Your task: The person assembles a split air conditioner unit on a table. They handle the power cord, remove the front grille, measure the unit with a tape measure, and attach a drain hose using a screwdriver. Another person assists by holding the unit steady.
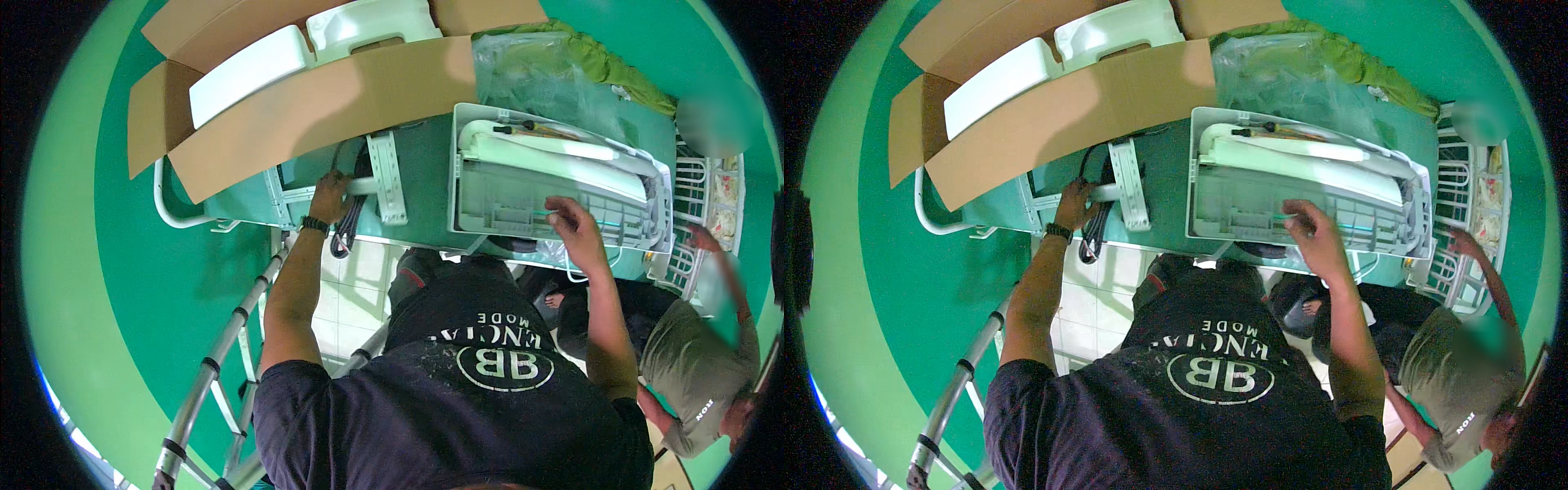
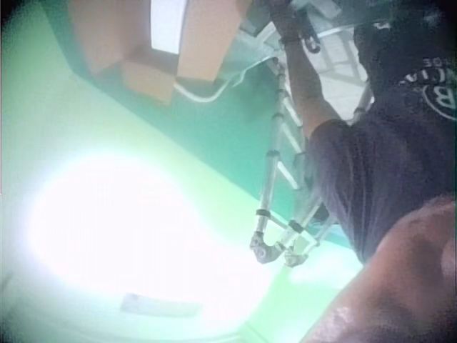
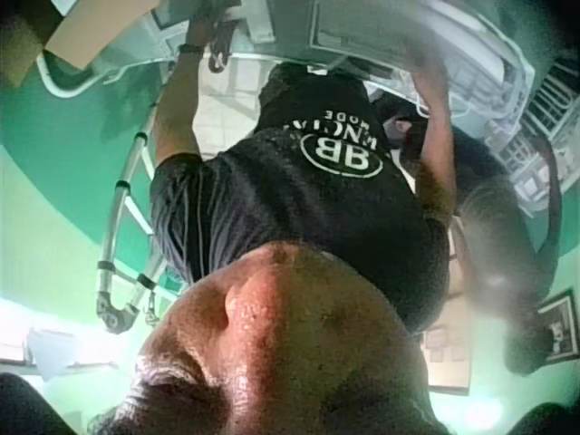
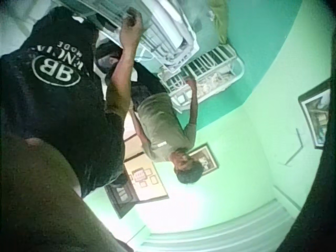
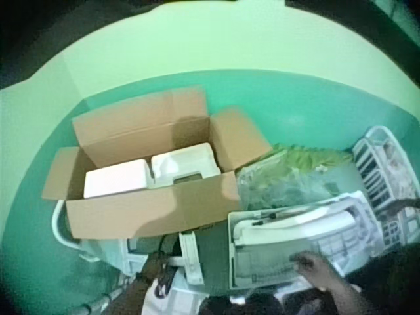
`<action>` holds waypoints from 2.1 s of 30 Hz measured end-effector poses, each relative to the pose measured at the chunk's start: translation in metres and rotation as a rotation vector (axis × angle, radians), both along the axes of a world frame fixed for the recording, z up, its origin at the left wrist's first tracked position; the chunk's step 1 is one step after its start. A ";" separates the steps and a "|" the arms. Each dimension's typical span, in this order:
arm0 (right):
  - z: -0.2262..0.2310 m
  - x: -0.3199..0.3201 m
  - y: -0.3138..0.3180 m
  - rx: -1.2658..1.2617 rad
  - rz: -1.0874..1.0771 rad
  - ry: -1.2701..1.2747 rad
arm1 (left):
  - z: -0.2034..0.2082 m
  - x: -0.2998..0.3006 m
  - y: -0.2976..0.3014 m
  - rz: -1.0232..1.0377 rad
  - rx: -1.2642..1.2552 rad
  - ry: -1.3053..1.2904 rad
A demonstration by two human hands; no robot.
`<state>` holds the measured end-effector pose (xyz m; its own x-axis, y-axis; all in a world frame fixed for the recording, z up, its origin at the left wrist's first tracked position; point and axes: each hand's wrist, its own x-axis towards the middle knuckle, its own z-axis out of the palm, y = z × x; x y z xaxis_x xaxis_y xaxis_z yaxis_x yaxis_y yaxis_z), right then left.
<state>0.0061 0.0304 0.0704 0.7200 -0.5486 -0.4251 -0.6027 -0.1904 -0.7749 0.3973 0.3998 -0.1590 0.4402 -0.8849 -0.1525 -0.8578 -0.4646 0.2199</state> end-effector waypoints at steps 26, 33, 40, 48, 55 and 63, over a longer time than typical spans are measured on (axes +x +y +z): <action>-0.046 0.005 0.096 -0.289 -0.330 -0.097 | -0.036 -0.120 -0.052 -0.086 -0.014 0.210; -0.039 -0.038 0.138 -0.279 -0.423 -0.074 | -0.040 -0.109 -0.077 -0.045 0.251 0.202; -0.053 -0.089 0.160 -0.159 -0.541 -0.032 | -0.009 -0.081 -0.053 0.355 -0.103 1.195; -0.029 -0.085 0.111 0.066 -0.314 -0.230 | 0.185 -0.170 -0.076 -0.146 -0.676 0.541; -0.024 -0.062 0.066 0.699 -0.367 -0.655 | 0.234 -0.293 -0.236 -0.574 -0.554 0.528; -0.074 -0.194 -0.038 0.100 -0.380 -0.300 | 0.223 -0.362 -0.332 -0.545 -0.305 0.555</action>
<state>-0.1874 -0.0076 -0.0035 0.5756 -0.7633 -0.2934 -0.3622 0.0837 -0.9283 0.0352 0.0675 0.0642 -0.1296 -0.9897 0.0601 -0.6749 0.1325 0.7259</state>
